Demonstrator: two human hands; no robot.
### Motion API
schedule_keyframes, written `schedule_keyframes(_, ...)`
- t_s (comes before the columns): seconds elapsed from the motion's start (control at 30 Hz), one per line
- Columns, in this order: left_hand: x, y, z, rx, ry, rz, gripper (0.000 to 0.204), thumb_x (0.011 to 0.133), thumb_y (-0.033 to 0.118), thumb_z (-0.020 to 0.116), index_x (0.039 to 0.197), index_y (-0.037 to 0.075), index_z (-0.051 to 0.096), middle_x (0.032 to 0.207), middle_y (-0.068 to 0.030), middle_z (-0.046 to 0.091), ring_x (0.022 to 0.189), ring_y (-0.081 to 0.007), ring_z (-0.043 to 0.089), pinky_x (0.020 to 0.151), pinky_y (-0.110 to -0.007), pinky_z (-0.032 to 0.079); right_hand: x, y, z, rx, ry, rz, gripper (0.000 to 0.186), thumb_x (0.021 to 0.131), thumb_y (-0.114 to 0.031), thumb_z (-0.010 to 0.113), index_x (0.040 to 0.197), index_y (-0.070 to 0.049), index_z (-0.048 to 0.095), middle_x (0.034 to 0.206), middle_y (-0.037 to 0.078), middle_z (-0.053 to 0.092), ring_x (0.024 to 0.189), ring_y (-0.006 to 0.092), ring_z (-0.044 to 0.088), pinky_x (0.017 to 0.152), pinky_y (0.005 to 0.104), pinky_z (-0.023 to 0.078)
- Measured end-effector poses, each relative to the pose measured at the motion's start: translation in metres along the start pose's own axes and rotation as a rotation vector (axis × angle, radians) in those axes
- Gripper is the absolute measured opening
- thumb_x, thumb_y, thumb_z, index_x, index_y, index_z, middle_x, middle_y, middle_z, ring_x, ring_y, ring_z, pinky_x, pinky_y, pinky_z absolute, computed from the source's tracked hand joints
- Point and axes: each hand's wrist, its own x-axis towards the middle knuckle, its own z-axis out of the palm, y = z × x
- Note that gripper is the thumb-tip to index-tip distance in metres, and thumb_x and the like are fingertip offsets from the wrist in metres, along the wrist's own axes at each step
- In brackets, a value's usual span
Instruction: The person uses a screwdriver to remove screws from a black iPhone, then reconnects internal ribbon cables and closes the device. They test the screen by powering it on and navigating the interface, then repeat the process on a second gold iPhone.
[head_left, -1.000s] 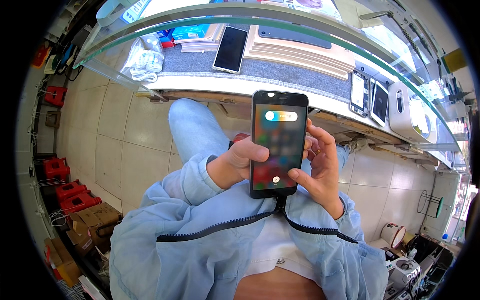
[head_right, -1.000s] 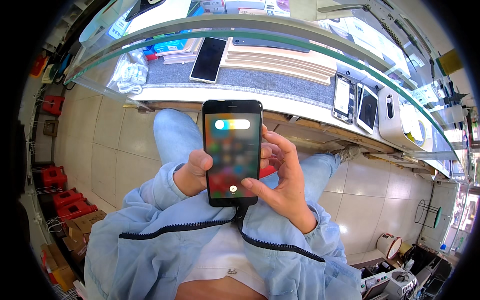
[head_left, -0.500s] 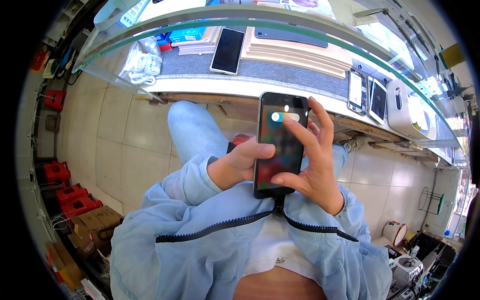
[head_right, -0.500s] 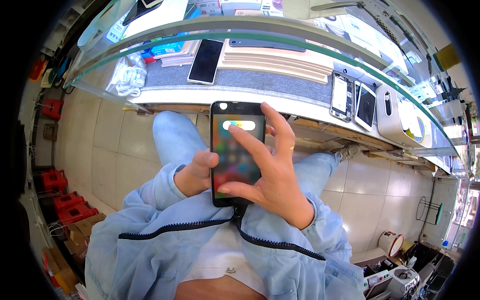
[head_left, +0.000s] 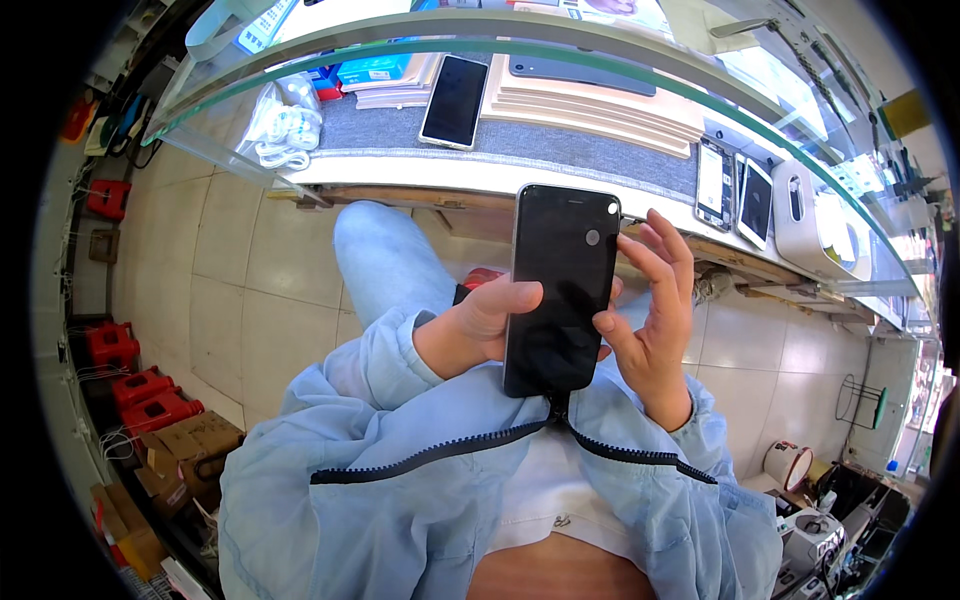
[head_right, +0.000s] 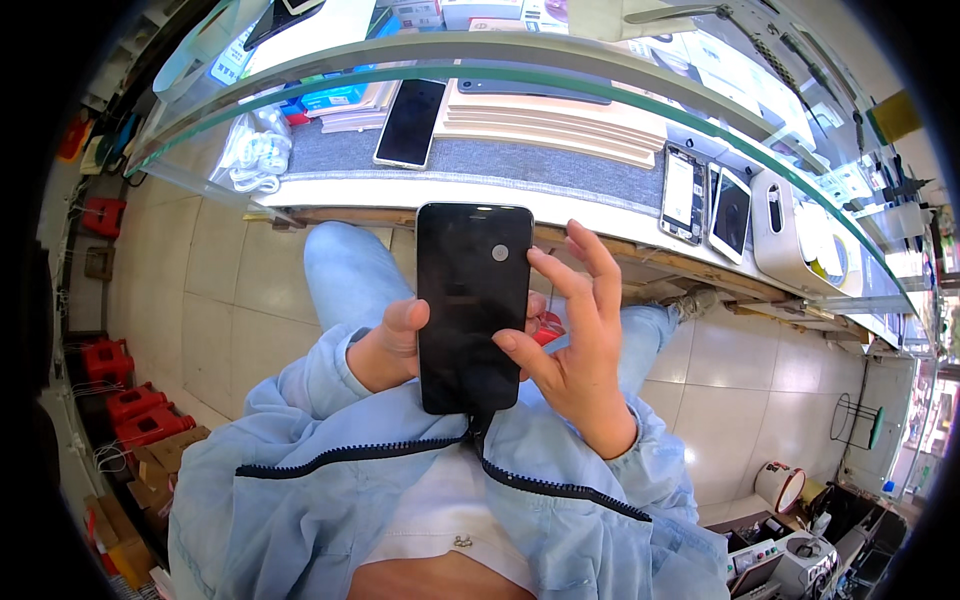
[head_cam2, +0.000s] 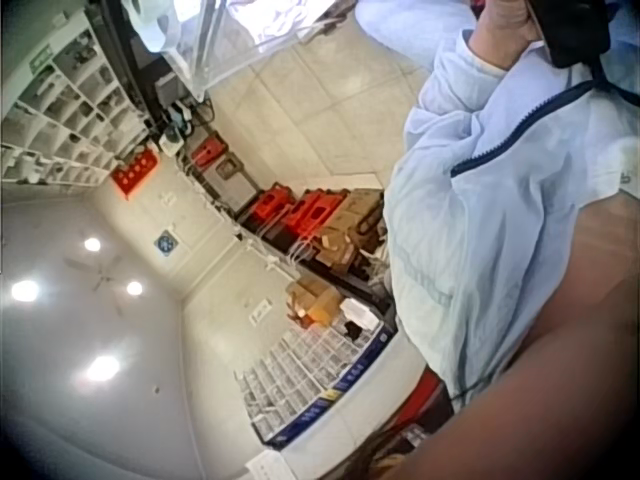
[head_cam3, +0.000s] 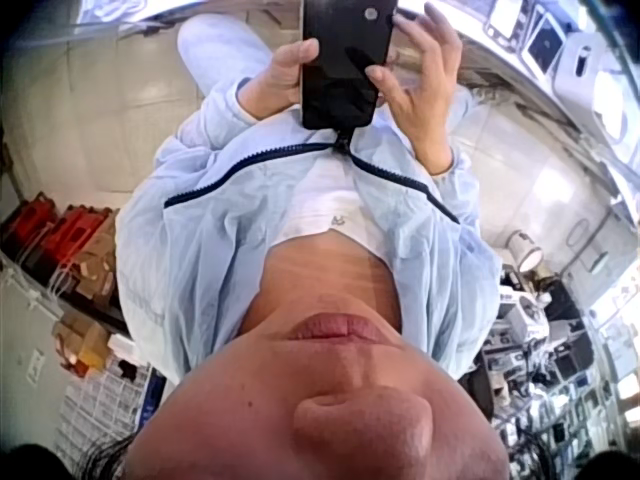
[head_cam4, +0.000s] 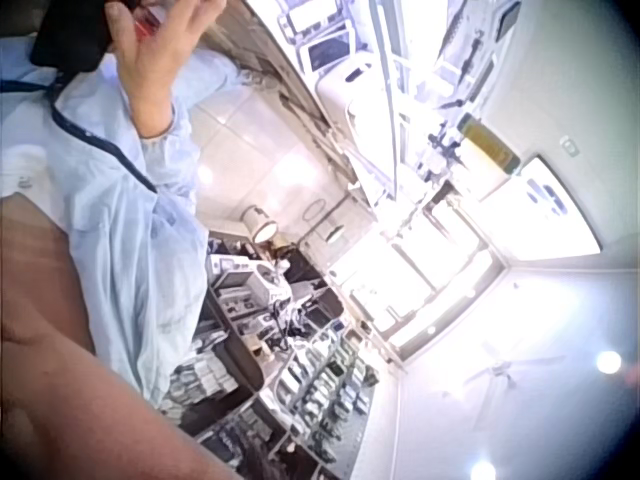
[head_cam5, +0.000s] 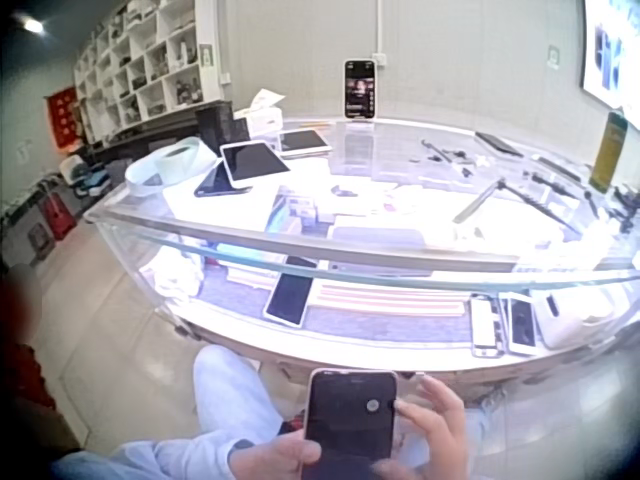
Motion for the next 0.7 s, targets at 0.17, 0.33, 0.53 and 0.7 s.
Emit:
schedule_keyframes(0.17,0.0011,0.0020,0.0019,0.064,0.005,0.028,0.070,0.076,0.035,0.072,0.131,0.005,0.041,0.120,-0.0108,0.050,0.105,-0.0245,0.056,0.087,-0.041,0.050,-0.0022,-0.0026,0.0080,0.115,-0.008,0.052,0.068,0.072,-0.032,0.078,0.125,-0.002,0.050,0.137,0.022,0.037,0.116,0.0357,0.048,0.093,0.0408,0.042)
schedule_keyframes(0.33,0.0004,0.0037,0.0073,0.144,0.028,0.037,0.080,0.076,0.043,0.070,0.135,0.004,0.033,0.123,-0.0166,0.046,0.111,-0.0276,0.051,0.092,-0.042,0.046,-0.0053,0.0006,0.0086,0.136,-0.018,0.049,0.072,0.072,-0.030,0.078,0.129,0.000,0.046,0.136,0.021,0.037,0.113,0.0330,0.050,0.090,0.0391,0.044)
schedule_keyframes(0.53,-0.0023,0.0044,0.0012,0.223,0.054,-0.004,0.099,0.075,0.053,0.068,0.144,0.002,0.017,0.137,-0.0272,0.037,0.125,-0.0361,0.042,0.105,-0.046,0.035,-0.0085,-0.0039,0.0070,0.228,-0.067,0.118,0.070,0.076,-0.019,0.076,0.133,0.001,0.041,0.137,0.019,0.037,0.103,0.0239,0.056,0.079,0.0319,0.050)
schedule_keyframes(0.7,-0.0025,0.0042,0.0022,0.223,0.056,0.010,0.099,0.076,0.053,0.068,0.144,0.002,0.016,0.139,-0.0281,0.033,0.128,-0.0371,0.038,0.107,-0.047,0.032,-0.0075,-0.0046,0.0087,0.245,-0.072,0.092,0.070,0.076,-0.016,0.075,0.134,0.001,0.040,0.137,0.019,0.036,0.103,0.0230,0.057,0.078,0.0317,0.052)
